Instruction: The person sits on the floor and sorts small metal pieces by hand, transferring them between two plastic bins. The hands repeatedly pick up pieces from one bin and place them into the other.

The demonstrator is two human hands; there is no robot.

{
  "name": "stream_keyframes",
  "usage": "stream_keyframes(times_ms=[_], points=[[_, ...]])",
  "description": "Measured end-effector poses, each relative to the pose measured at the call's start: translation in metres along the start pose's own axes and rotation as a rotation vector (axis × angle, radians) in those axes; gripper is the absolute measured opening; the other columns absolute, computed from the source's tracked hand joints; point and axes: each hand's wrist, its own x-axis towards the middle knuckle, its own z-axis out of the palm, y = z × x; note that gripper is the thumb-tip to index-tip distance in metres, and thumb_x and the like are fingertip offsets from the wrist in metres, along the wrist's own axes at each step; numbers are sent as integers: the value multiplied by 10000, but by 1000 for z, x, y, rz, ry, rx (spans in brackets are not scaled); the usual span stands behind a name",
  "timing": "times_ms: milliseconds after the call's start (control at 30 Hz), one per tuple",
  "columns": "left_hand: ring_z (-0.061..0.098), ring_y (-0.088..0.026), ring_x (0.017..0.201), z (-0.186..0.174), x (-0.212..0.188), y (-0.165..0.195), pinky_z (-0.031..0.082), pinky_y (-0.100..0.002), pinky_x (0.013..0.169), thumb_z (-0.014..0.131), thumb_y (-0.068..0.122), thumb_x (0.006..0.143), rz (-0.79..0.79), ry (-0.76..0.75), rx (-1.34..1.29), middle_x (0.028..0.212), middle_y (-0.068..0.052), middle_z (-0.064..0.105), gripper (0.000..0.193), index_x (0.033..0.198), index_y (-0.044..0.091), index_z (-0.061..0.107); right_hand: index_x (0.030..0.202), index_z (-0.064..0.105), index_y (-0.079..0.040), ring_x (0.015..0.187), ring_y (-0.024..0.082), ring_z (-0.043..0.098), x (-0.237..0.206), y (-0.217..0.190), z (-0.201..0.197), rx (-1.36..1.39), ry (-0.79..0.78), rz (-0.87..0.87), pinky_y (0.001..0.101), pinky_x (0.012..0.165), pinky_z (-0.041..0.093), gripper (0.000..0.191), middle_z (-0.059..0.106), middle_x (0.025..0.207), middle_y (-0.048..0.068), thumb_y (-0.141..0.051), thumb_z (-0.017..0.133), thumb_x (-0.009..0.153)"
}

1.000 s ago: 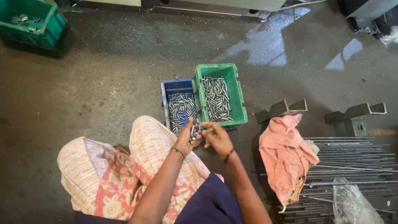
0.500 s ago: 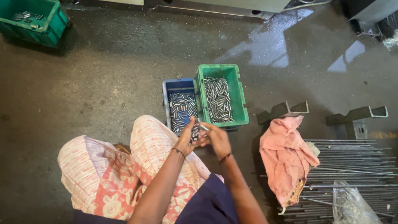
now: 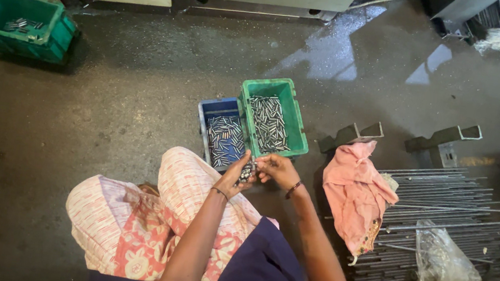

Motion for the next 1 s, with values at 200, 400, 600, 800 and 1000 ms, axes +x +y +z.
stream_keyframes(times_ms=[200, 400, 600, 800, 1000], points=[[536, -84, 481, -5, 5, -2, 283, -192, 322, 522, 533, 1023, -22, -6, 158, 711, -29, 613, 457, 960, 90, 614, 1151, 656, 40, 751, 135, 704, 1, 6, -5, -59, -22, -13, 279, 669, 621, 265, 728, 920, 96, -145, 706, 968], [539, -80, 486, -5, 7, -5, 290, -188, 316, 536, 506, 1047, 10, -17, 177, 715, -35, 619, 460, 959, 62, 614, 1187, 642, 25, 789, 146, 716, -6, 18, -3, 192, -12, 18, 277, 715, 614, 277, 717, 972, 99, -165, 674, 987], [551, -79, 493, -1, 5, -4, 298, -181, 318, 531, 509, 1030, 47, 35, 159, 747, -31, 655, 447, 996, 75, 634, 1216, 630, 33, 781, 143, 701, -14, 24, 11, 484, 44, -16, 267, 696, 585, 288, 693, 943, 85, -191, 634, 1037], [548, -75, 481, -2, 6, -5, 299, -183, 308, 546, 550, 1008, 72, 87, 140, 754, -30, 663, 477, 1011, 83, 643, 1150, 667, 48, 688, 147, 685, -8, 27, 25, 98, 251, -130, 270, 599, 570, 257, 692, 855, 73, -174, 609, 1033], [545, -107, 467, -5, 8, 4, 300, -197, 302, 531, 570, 1004, 46, 208, -6, 698, -24, 594, 454, 958, 123, 586, 1120, 641, 26, 684, 147, 663, -11, 28, 25, 422, 138, -127, 265, 581, 544, 231, 666, 826, 71, -190, 581, 1064]])
